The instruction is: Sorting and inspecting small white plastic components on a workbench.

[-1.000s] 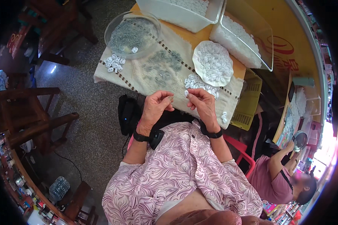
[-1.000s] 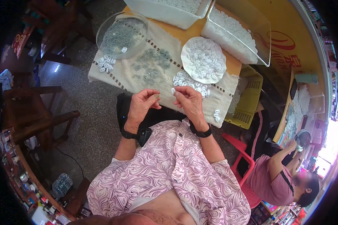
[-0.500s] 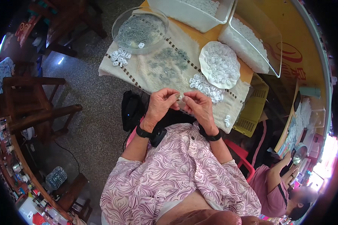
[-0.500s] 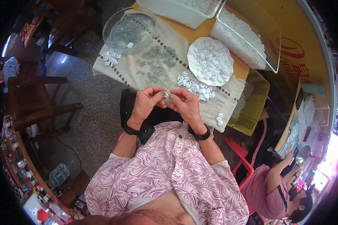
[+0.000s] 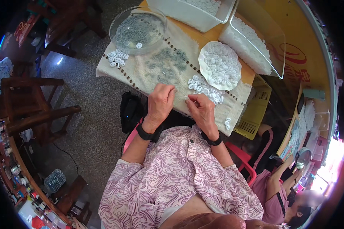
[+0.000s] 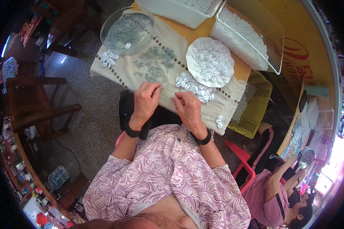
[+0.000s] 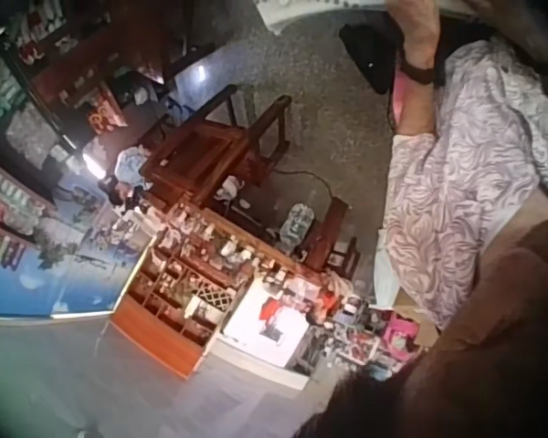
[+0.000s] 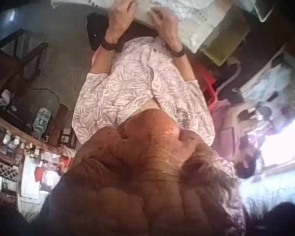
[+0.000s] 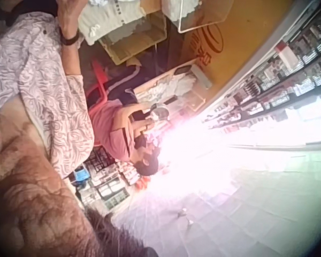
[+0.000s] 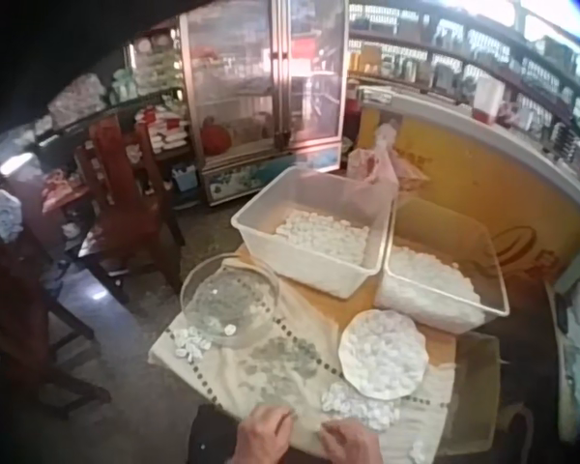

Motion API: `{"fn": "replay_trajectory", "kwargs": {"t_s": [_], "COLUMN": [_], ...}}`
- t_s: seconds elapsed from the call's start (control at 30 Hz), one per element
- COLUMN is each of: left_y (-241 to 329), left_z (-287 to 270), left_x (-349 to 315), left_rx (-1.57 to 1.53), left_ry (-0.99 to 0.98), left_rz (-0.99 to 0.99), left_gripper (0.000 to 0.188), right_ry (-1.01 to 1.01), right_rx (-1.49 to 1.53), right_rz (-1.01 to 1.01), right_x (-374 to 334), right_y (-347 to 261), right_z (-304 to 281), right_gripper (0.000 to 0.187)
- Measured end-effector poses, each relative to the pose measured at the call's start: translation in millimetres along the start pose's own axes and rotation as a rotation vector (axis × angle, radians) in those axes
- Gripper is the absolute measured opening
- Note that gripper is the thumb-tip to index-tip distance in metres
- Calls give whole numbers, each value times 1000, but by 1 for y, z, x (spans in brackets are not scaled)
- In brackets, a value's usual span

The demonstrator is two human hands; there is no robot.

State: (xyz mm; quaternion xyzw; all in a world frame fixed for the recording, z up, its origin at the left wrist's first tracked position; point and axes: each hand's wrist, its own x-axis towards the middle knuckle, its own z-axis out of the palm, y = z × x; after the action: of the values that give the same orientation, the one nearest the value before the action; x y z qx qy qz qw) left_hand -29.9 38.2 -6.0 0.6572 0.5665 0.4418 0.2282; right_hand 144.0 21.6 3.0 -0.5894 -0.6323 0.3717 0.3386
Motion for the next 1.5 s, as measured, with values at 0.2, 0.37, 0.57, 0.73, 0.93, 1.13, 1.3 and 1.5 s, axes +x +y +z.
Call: {"fn": "replay_trajectory", "kwargs": {"t_s": [0.2,0.37,0.57,0.73,0.93,1.13,1.3,1.5], "left_y": [-4,-9,-3,-3,2,-7,-7,-2], "left_z": [10,19,17,9,0,-6,-7,-6], "left_x": [13,18,17,17,6,-1,-2,-4], "left_rx": [162,320,374,192,-558,-1028,-1201,-1340], "left_ry": [-13,-102,-109,20,-70,-156,-193,-214], "left_rz": [15,37,56,89,-393,-676,-727,-732], "left_gripper": [10,7,6,8,11,16,16,14], "right_ry": [197,389,356,229,141,37,86,205], "right_rx": [65,169,50,-114,-475,-659,-667,-480], "right_rz": [64,137,58,-85,-192,-177,-161,-204], "right_x": [-2,-1,-7,-6,-2,1,0,-1], "right_y": [0,6,14,-3,-4,0,-1,-3], "right_z": [-14,-47,-49,-34,-19,-13,-11,-14], "right_gripper": [13,9,7,13,17,28,16,12]}}
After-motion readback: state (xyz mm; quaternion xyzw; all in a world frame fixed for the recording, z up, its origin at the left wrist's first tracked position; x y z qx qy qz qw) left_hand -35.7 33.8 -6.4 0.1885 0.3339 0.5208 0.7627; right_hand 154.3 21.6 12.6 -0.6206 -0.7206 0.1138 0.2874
